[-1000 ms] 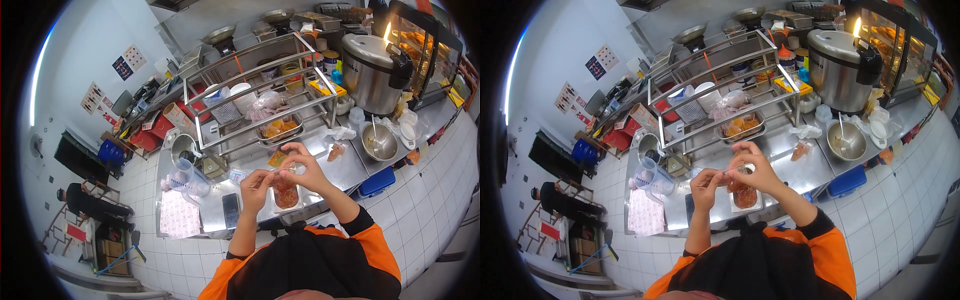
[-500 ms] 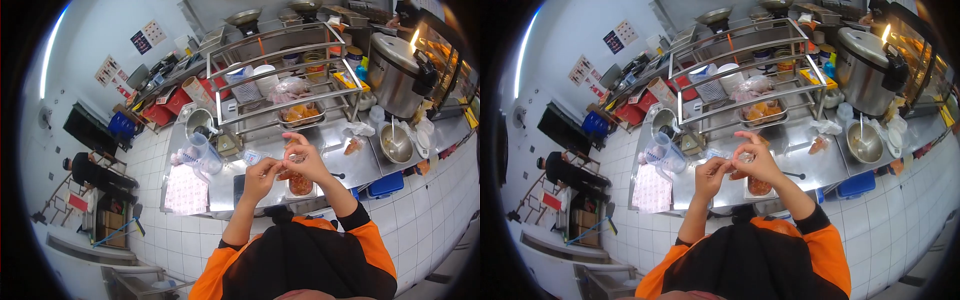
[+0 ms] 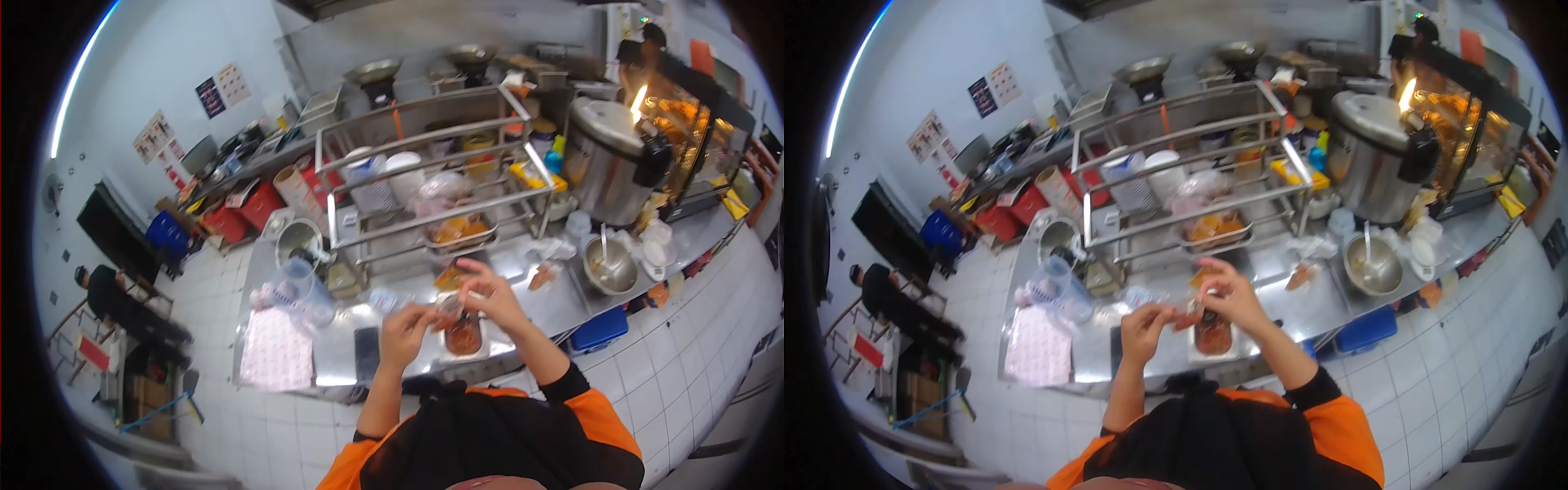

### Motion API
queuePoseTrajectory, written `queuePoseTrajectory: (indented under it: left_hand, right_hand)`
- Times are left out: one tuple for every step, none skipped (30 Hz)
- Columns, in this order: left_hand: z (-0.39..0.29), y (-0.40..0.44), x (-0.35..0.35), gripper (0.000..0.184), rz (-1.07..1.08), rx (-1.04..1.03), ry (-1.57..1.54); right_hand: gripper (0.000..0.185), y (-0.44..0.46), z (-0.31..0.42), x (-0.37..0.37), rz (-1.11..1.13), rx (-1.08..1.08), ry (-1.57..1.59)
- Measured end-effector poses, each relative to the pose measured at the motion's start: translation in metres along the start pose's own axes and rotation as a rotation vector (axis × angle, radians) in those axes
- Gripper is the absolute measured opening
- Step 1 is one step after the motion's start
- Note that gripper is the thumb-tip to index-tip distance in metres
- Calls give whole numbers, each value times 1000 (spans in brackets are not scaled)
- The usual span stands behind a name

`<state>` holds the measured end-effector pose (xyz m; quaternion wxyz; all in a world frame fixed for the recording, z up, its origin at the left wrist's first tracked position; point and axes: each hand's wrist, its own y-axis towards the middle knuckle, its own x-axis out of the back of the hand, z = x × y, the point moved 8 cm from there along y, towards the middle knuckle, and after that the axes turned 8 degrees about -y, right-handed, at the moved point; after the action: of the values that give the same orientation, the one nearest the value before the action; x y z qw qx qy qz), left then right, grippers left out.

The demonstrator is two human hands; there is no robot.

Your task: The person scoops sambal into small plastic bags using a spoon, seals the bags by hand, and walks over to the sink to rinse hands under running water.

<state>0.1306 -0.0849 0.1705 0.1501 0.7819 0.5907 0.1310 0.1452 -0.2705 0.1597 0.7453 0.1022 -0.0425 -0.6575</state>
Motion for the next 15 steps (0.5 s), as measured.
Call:
queuePoseTrajectory:
  left_hand:
    - [1, -2, -6, 13, 3, -12, -9]
    - [2, -1, -12, 12, 14, -19, -28]
    - [4, 0, -18, 12, 22, -26, -45]
    - [2, 4, -23, 12, 27, -28, -59]
    - [-2, 10, -30, 14, 37, -33, -42]
    - [-9, 13, -36, 17, 44, -31, -23]
    - [-12, 16, -39, 20, 48, -25, 1]
    - [-20, 20, -40, 42, 41, -120, 56]
    - [-35, 25, -38, 50, 11, -194, 121]
    - [-60, 24, -32, 59, -23, -261, 191]
    - [-82, 21, -22, 68, -61, -323, 267]
    - [-95, 15, -2, 75, -112, -383, 285]
    - [-111, 8, 18, 83, -157, -445, 306]
    - [-152, -5, 31, 75, -296, -560, 487]
    - [-154, -24, 66, 83, -473, -549, 508]
  right_hand:
    - [6, -2, -1, 6, -6, 21, -31]
    - [5, -6, 3, 11, -24, 27, -24]
    - [5, -9, 8, 15, -39, 33, -15]
    - [5, -11, 12, 22, -58, 52, -26]
    - [6, -12, 16, 29, -74, 69, -37]
    - [6, -14, 18, 36, -87, 80, -41]
    - [6, -15, 17, 48, -138, 92, -50]
    - [7, -16, 12, 67, -187, 105, -57]
    - [7, -15, 9, 86, -234, 123, -64]
    - [12, -17, 5, 106, -320, 112, -79]
    - [11, -17, -7, 132, -394, 99, -153]
    - [10, -19, -25, 156, -465, 77, -221]
    - [13, -23, -50, 176, -534, -21, -168]
    - [17, -27, -77, 200, -614, -111, -125]
    - [20, -29, -101, 222, -660, -141, -217]
